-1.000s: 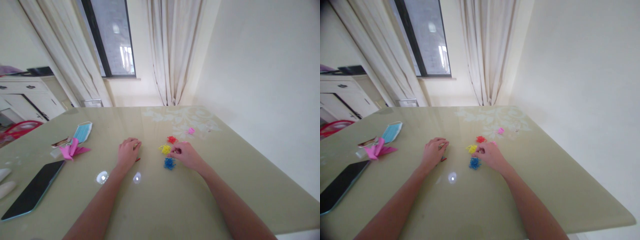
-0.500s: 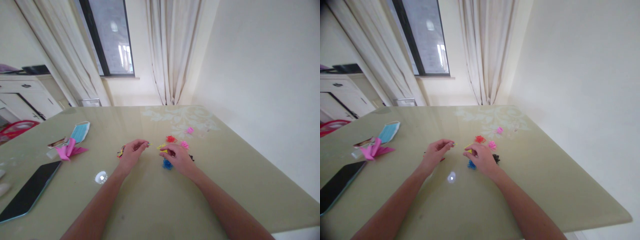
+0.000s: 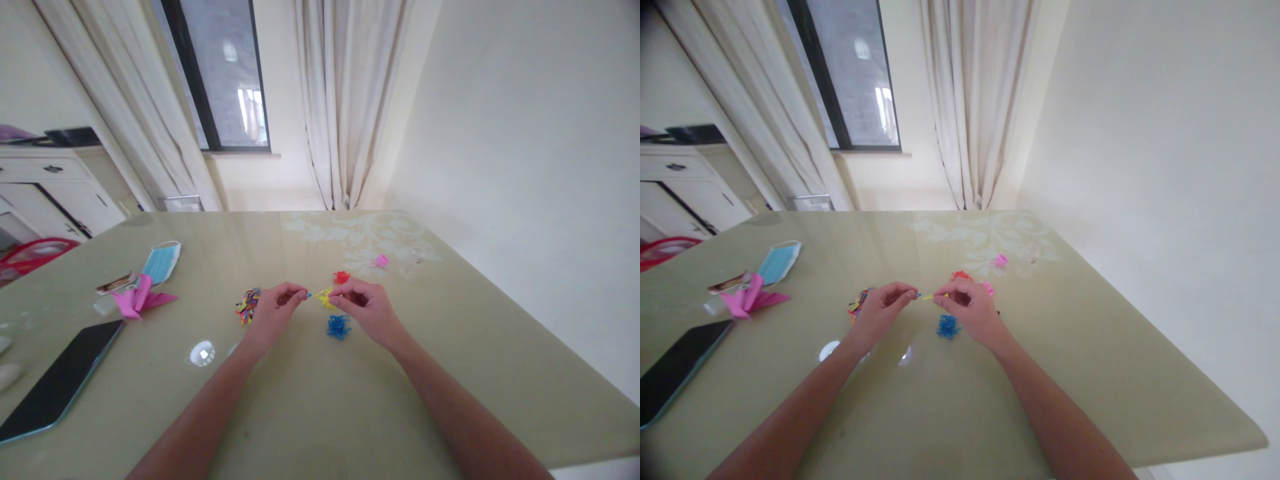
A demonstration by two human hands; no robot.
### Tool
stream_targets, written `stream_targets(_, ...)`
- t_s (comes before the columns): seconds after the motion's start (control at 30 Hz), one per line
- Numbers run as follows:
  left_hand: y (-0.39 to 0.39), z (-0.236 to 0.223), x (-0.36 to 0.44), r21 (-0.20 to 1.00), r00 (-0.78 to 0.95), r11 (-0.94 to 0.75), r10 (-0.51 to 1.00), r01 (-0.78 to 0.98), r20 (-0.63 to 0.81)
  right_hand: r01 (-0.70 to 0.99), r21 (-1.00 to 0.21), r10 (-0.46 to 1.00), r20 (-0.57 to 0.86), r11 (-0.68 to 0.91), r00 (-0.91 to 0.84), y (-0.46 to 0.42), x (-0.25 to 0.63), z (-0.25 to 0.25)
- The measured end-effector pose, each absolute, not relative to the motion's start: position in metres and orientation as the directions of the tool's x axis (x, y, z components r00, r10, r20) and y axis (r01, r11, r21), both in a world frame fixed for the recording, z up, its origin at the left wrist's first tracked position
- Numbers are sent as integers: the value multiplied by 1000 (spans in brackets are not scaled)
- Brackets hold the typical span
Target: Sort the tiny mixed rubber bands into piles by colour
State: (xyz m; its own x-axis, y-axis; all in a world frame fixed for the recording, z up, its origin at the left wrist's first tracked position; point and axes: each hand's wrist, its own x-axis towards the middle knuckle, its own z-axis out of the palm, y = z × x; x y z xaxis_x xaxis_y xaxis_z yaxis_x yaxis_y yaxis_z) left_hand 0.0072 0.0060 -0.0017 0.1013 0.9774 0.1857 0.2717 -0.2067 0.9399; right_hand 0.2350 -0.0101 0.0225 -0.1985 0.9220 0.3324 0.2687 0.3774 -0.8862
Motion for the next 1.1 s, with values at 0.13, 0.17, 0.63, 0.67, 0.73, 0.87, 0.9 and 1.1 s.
stream_targets(0.13, 11, -7, 1, 941, 52, -183, 983, 285, 176, 159, -919, 925, 331, 361, -189, -16, 240, 36)
stream_targets(0.17, 12, -7, 1, 942, 49, -180, 984, 282, 174, 150, -920, 924, 332, 361, -188, -17, 240, 38)
stream_targets(0.63, 9, -1, 4, 963, 53, -153, 988, 223, 145, 548, -765, 929, 365, 339, -65, 24, 252, 1)
stream_targets(0.67, 9, -1, 5, 965, 74, -152, 988, 213, 139, 609, -717, 923, 380, 339, -67, 26, 250, -2)
stream_targets(0.73, 8, 0, 8, 973, 118, -143, 985, 182, 123, 716, -621, 922, 377, 318, -82, 28, 246, -6)
stream_targets(0.87, 5, 1, 11, 984, 178, -113, 980, 134, 88, 786, -532, 929, 342, 316, -143, 24, 242, -5)
stream_targets(0.9, 4, 1, 12, 986, 186, -107, 979, 128, 82, 770, -544, 924, 352, 333, -151, 22, 242, -3)
stream_targets(1.1, 2, -2, 16, 987, 228, -116, 970, 110, 88, 529, -728, 899, 376, 436, -224, 6, 238, 6)
